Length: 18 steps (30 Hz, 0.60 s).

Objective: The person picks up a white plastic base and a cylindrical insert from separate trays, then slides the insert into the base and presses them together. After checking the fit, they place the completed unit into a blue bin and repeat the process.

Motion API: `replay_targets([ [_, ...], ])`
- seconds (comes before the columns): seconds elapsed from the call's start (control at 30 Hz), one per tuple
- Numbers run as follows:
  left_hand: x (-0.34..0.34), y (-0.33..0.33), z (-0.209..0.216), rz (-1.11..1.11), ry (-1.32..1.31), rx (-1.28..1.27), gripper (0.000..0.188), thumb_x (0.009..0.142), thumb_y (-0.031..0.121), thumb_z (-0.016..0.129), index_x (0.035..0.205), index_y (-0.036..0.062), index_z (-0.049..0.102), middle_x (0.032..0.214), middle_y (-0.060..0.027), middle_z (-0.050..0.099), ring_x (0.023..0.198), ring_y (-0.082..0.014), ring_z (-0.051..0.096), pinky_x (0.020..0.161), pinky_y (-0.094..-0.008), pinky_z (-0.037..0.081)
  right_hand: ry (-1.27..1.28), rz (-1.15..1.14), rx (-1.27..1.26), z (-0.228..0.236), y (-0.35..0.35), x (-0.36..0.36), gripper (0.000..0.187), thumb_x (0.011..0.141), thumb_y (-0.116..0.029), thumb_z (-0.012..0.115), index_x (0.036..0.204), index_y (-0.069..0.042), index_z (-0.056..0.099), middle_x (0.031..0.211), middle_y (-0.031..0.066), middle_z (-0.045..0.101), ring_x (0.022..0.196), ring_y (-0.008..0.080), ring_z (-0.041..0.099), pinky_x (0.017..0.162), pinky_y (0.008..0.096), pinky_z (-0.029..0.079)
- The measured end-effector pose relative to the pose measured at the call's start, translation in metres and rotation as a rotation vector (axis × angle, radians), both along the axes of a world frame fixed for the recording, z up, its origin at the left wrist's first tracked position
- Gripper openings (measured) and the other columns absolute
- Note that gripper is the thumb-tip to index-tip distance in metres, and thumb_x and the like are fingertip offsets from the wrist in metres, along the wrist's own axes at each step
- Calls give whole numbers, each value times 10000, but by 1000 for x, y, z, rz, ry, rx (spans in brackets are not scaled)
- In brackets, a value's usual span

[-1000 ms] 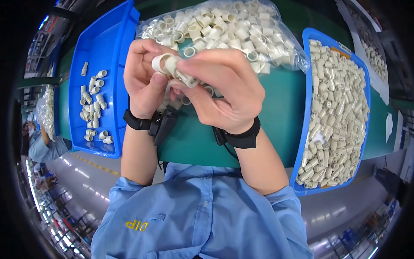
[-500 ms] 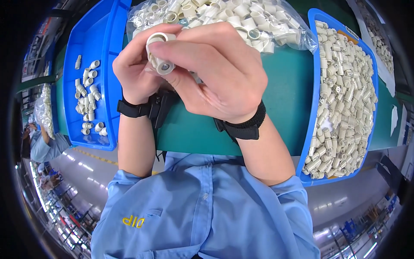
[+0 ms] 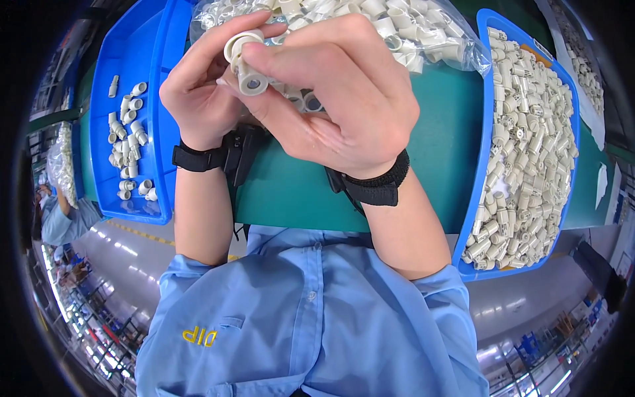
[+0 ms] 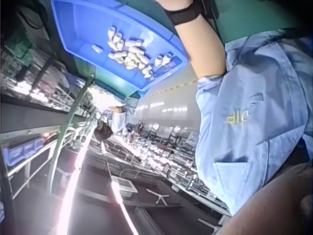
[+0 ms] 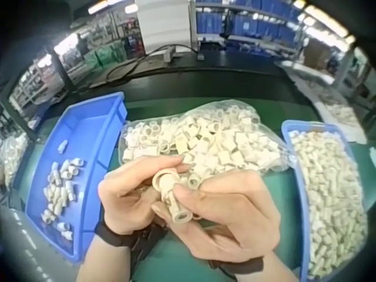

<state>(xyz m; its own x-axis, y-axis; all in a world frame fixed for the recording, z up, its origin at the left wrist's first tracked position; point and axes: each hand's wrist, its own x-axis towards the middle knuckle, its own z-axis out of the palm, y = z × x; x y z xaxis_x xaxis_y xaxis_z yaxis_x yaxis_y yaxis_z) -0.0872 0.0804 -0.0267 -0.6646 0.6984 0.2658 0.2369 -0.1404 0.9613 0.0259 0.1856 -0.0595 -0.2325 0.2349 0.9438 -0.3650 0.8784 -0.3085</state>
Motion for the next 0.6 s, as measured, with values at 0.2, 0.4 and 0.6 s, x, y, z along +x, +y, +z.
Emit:
replay_targets([
  [0.2, -5, -2, 1, -35, 340, -59, 282, 825, -45, 682, 1105, -67, 705, 970, -179, 735, 859, -248, 712, 755, -304, 552, -17, -31, -40, 1, -3, -2, 426, 609, 47, 910, 992, 29, 723, 855, 80, 650, 710, 156, 612, 598, 245, 460],
  [0.4, -7, -3, -6, -50, 382, 21, 270, 845, 11, 706, 1106, -62, 708, 942, -176, 736, 846, -253, 711, 746, -312, 552, 8, -26, 16, 3, 1, -5, 390, 611, 74, 895, 958, 41, 721, 812, 72, 637, 667, 146, 592, 574, 233, 437],
  [0.6, -7, -2, -1, -55, 497, -29, 273, 863, 44, 705, 1116, -60, 707, 920, -170, 734, 822, -257, 710, 728, -311, 549, -14, -10, -23, 2, -1, -5, 374, 609, 81, 892, 939, 39, 724, 796, 68, 631, 648, 136, 576, 560, 227, 428],
])
